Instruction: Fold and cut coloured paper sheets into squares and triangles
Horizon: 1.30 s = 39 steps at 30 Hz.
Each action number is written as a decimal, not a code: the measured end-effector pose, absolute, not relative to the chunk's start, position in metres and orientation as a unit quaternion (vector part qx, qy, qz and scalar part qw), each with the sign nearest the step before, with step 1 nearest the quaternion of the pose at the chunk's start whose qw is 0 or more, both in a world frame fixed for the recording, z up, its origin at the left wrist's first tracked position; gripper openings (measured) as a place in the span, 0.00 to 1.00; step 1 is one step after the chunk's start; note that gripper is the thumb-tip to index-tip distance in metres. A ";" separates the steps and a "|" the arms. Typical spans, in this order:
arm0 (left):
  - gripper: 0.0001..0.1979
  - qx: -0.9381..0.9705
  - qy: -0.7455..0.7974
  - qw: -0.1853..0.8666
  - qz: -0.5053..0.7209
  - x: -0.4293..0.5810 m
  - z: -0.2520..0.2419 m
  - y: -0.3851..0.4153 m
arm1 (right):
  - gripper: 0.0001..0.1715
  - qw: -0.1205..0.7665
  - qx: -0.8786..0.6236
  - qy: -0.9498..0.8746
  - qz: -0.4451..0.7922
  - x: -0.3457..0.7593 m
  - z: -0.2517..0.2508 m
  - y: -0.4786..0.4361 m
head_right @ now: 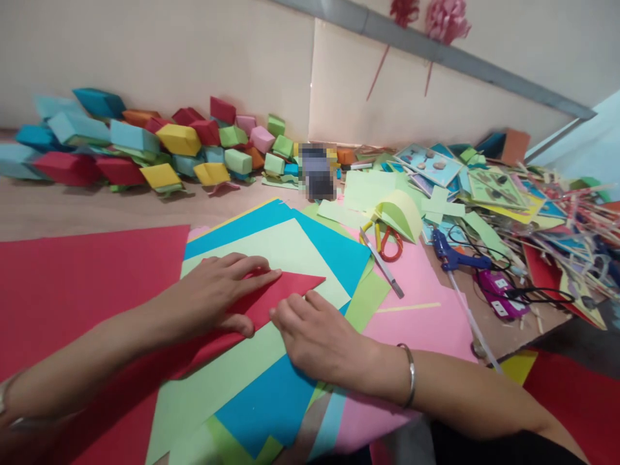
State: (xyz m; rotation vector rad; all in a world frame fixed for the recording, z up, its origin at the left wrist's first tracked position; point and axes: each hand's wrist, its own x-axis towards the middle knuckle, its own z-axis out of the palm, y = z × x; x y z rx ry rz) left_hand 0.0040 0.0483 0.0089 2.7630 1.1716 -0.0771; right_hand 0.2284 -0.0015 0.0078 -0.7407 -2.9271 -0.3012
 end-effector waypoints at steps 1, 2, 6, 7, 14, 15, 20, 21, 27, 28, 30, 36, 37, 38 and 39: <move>0.42 0.921 0.379 0.086 -0.015 0.000 0.008 0.050 | 0.11 0.061 -0.244 -0.962 -0.103 0.230 0.007 0.000; 0.42 0.924 0.369 0.101 -0.004 -0.004 0.008 0.052 | 0.11 0.069 -0.241 -0.962 -0.104 0.230 0.007 0.002; 0.33 0.932 0.331 0.148 0.002 -0.016 0.011 0.059 | 0.11 0.079 -0.199 -0.971 -0.109 0.229 0.006 0.005; 0.32 0.933 0.326 0.154 0.000 -0.017 0.012 0.060 | 0.11 0.074 -0.189 -0.973 -0.109 0.229 0.006 0.006; 0.31 0.928 0.334 0.166 -0.008 -0.013 0.018 0.061 | 0.15 0.063 -0.146 -0.984 -0.077 0.221 0.010 0.004; 0.31 0.926 0.337 0.167 -0.010 -0.013 0.018 0.061 | 0.15 0.065 -0.137 -0.986 -0.070 0.217 0.009 0.003; 0.32 0.924 0.345 0.166 -0.016 -0.013 0.018 0.061 | 0.13 0.075 -0.101 -0.991 -0.042 0.197 0.006 0.000; 0.32 0.925 0.344 0.164 -0.013 -0.013 0.018 0.061 | 0.12 0.077 -0.091 -0.992 -0.037 0.193 0.005 0.000; 0.30 0.926 0.342 0.159 -0.005 -0.013 0.018 0.061 | 0.14 0.066 -0.055 -0.996 0.008 0.180 0.005 0.003; 0.29 0.926 0.342 0.161 -0.003 -0.013 0.019 0.061 | 0.15 0.057 -0.054 -0.997 0.015 0.180 0.006 0.005; 0.28 0.924 0.344 0.169 -0.002 -0.012 0.020 0.060 | 0.15 0.044 -0.056 -0.997 0.027 0.179 0.006 0.007; 0.29 0.914 0.354 0.195 -0.010 -0.012 0.024 0.061 | 0.17 0.056 -0.057 -0.997 0.011 0.176 0.002 0.007; 0.30 0.913 0.357 0.198 -0.016 -0.012 0.024 0.061 | 0.17 0.057 -0.056 -0.997 0.005 0.176 0.000 0.005; 0.31 0.912 0.357 0.200 -0.021 -0.011 0.025 0.060 | 0.18 0.062 -0.056 -0.997 0.000 0.176 -0.001 0.003; 0.31 0.912 0.357 0.200 -0.022 -0.011 0.025 0.060 | 0.18 0.068 -0.057 -0.996 -0.005 0.176 -0.003 0.002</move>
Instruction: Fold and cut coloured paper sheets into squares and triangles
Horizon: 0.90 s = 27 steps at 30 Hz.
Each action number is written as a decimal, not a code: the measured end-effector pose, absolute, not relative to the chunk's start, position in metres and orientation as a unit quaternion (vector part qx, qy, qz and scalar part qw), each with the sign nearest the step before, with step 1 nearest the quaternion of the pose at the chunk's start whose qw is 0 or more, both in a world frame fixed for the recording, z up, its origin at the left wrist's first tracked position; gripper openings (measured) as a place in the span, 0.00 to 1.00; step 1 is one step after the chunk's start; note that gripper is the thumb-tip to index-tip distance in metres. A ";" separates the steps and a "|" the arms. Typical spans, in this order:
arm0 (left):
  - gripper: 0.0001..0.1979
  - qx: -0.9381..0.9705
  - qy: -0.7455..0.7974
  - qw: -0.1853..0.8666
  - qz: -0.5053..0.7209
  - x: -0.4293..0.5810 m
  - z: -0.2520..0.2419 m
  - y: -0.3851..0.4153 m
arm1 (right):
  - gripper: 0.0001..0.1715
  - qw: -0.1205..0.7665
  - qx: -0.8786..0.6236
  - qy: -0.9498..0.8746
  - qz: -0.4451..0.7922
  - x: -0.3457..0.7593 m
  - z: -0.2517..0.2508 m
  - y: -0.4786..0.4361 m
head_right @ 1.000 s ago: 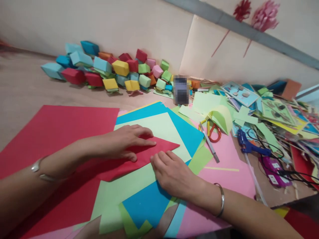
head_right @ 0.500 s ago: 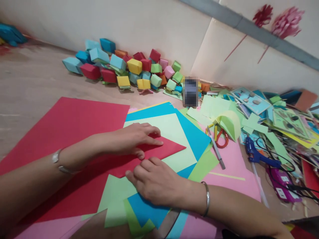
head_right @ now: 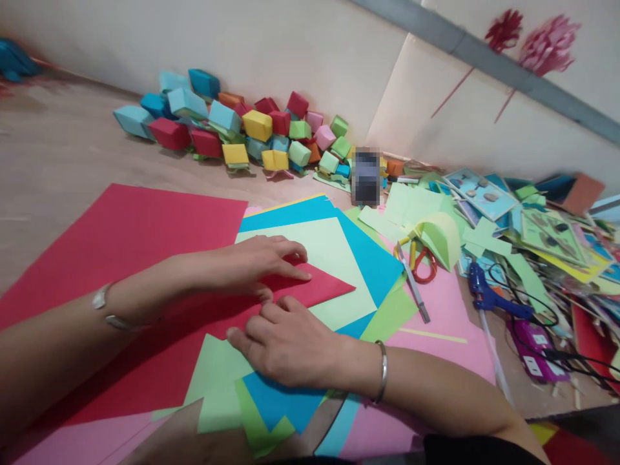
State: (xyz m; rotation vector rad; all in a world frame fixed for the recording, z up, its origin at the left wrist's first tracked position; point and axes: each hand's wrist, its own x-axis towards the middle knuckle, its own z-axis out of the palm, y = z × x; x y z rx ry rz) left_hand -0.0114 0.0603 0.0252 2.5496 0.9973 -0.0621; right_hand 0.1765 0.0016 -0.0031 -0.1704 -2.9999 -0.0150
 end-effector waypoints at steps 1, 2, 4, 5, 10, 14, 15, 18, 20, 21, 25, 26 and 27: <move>0.30 0.913 0.355 0.198 -0.021 -0.011 0.025 0.060 | 0.18 0.075 -0.061 -0.995 -0.008 0.177 -0.005 0.000; 0.30 0.916 0.350 0.195 -0.017 -0.012 0.025 0.060 | 0.18 0.081 -0.066 -0.994 -0.010 0.177 -0.006 -0.002; 0.29 0.921 0.342 0.186 -0.010 -0.012 0.024 0.060 | 0.19 0.086 -0.084 -0.993 -0.008 0.176 -0.007 -0.004; 0.28 0.923 0.339 0.183 -0.008 -0.013 0.023 0.060 | 0.19 0.080 -0.090 -0.993 -0.004 0.174 -0.006 -0.005; 0.27 0.926 0.332 0.178 0.013 -0.015 0.018 0.061 | 0.18 0.045 -0.073 -0.996 0.012 0.163 -0.004 -0.006; 0.31 0.924 0.334 0.185 0.015 -0.015 0.016 0.062 | 0.19 0.093 -0.086 -0.992 -0.008 0.170 -0.007 -0.008; 0.31 0.924 0.333 0.187 0.015 -0.015 0.016 0.062 | 0.19 0.097 -0.099 -0.990 -0.019 0.174 -0.007 -0.008; 0.31 0.925 0.330 0.189 0.011 -0.015 0.018 0.063 | 0.17 0.072 -0.135 -0.987 -0.042 0.190 -0.001 -0.007; 0.31 0.924 0.330 0.191 0.013 -0.015 0.019 0.062 | 0.17 0.053 -0.156 -0.984 -0.061 0.202 0.004 -0.004; 0.31 0.923 0.331 0.193 0.018 -0.015 0.019 0.062 | 0.18 0.050 -0.167 -0.982 -0.076 0.209 0.006 -0.002; 0.31 0.917 0.337 0.210 0.039 -0.015 0.020 0.061 | 0.20 0.044 -0.212 -0.963 -0.159 0.246 0.007 0.006; 0.31 0.916 0.338 0.214 0.039 -0.016 0.019 0.061 | 0.20 0.036 -0.222 -0.958 -0.180 0.256 0.006 0.008; 0.32 0.915 0.339 0.215 0.037 -0.016 0.019 0.062 | 0.21 0.027 -0.233 -0.951 -0.199 0.266 0.005 0.011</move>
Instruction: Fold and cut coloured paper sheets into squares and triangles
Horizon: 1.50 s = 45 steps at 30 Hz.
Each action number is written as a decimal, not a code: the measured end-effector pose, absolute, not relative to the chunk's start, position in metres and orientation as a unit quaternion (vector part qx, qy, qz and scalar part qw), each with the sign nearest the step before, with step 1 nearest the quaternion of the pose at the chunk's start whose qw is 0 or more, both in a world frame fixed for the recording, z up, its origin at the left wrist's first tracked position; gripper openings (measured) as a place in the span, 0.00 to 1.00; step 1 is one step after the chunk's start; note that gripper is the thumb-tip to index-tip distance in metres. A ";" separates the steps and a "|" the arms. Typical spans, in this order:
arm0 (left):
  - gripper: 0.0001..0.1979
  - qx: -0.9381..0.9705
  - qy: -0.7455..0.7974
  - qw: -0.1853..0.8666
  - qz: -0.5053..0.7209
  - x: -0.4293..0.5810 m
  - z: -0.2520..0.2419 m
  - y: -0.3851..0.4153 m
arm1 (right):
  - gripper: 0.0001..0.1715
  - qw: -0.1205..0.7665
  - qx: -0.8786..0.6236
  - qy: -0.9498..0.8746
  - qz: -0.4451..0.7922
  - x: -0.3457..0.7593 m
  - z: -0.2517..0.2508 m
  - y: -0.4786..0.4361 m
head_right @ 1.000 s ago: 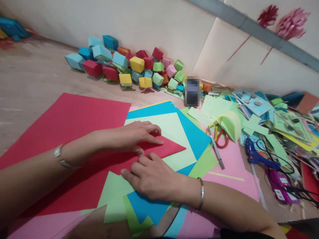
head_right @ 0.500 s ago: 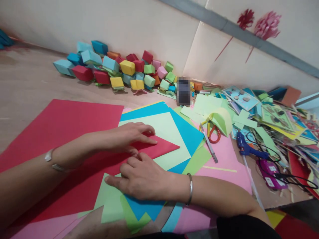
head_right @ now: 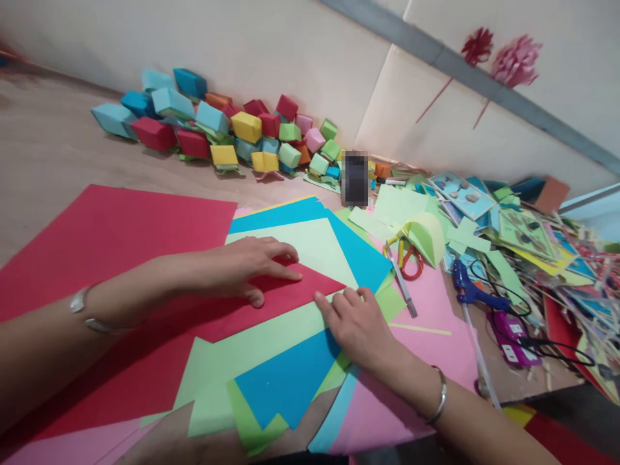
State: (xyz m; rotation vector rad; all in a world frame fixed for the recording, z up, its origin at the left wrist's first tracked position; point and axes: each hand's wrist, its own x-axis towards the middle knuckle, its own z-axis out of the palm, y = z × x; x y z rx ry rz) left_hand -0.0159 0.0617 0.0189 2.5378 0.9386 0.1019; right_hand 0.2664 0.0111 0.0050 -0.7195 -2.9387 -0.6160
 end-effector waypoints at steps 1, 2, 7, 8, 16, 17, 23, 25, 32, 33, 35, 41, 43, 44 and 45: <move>0.32 0.916 0.338 0.215 0.032 -0.016 0.018 0.062 | 0.21 0.017 -0.247 -0.944 -0.219 0.276 0.005 0.014; 0.32 0.917 0.336 0.215 0.028 -0.017 0.017 0.063 | 0.21 0.006 -0.264 -0.935 -0.238 0.285 0.006 0.017; 0.34 0.906 0.348 0.239 0.037 -0.017 0.010 0.064 | 0.14 -0.044 -0.370 -0.896 -0.243 0.295 0.023 0.035; 0.36 0.901 0.352 0.249 0.045 -0.016 0.010 0.064 | 0.14 -0.040 -0.384 -0.896 -0.219 0.288 0.028 0.038; 0.33 0.860 0.353 0.316 0.191 -0.023 0.015 0.064 | 0.19 -0.041 -0.491 -0.862 0.123 0.217 0.035 0.049; 0.29 0.850 0.362 0.313 0.220 -0.025 0.015 0.067 | 0.20 -0.036 -0.502 -0.852 0.145 0.217 0.033 0.052; 0.22 0.709 0.610 0.222 0.277 -0.032 0.007 0.081 | 0.20 -0.004 -0.498 -0.834 0.237 0.225 0.024 0.064; 0.24 0.687 0.641 0.214 0.265 -0.032 0.005 0.083 | 0.21 0.015 -0.491 -0.836 0.245 0.225 0.025 0.064; 0.28 0.631 0.678 0.215 0.310 -0.037 0.011 0.082 | 0.19 0.137 -0.508 -0.776 0.347 0.225 0.022 0.071; 0.26 0.607 0.680 0.217 0.348 -0.038 0.013 0.083 | 0.13 0.180 -0.512 -0.763 0.352 0.226 0.022 0.074; 0.25 0.534 0.670 0.265 0.442 -0.038 0.018 0.083 | 0.05 0.265 -0.524 -0.712 0.385 0.227 0.021 0.078; 0.32 0.385 0.572 0.508 0.516 -0.019 0.023 0.074 | 0.09 0.357 -0.508 -0.548 0.559 0.221 0.018 0.075; 0.30 0.352 0.580 0.529 0.510 -0.015 0.022 0.072 | 0.10 0.357 -0.498 -0.530 0.586 0.219 0.017 0.072; 0.29 0.340 0.597 0.508 0.519 -0.014 0.021 0.071 | 0.11 0.361 -0.490 -0.525 0.595 0.219 0.016 0.071; 0.29 0.327 0.617 0.473 0.538 -0.014 0.020 0.071 | 0.12 0.369 -0.482 -0.520 0.601 0.218 0.016 0.071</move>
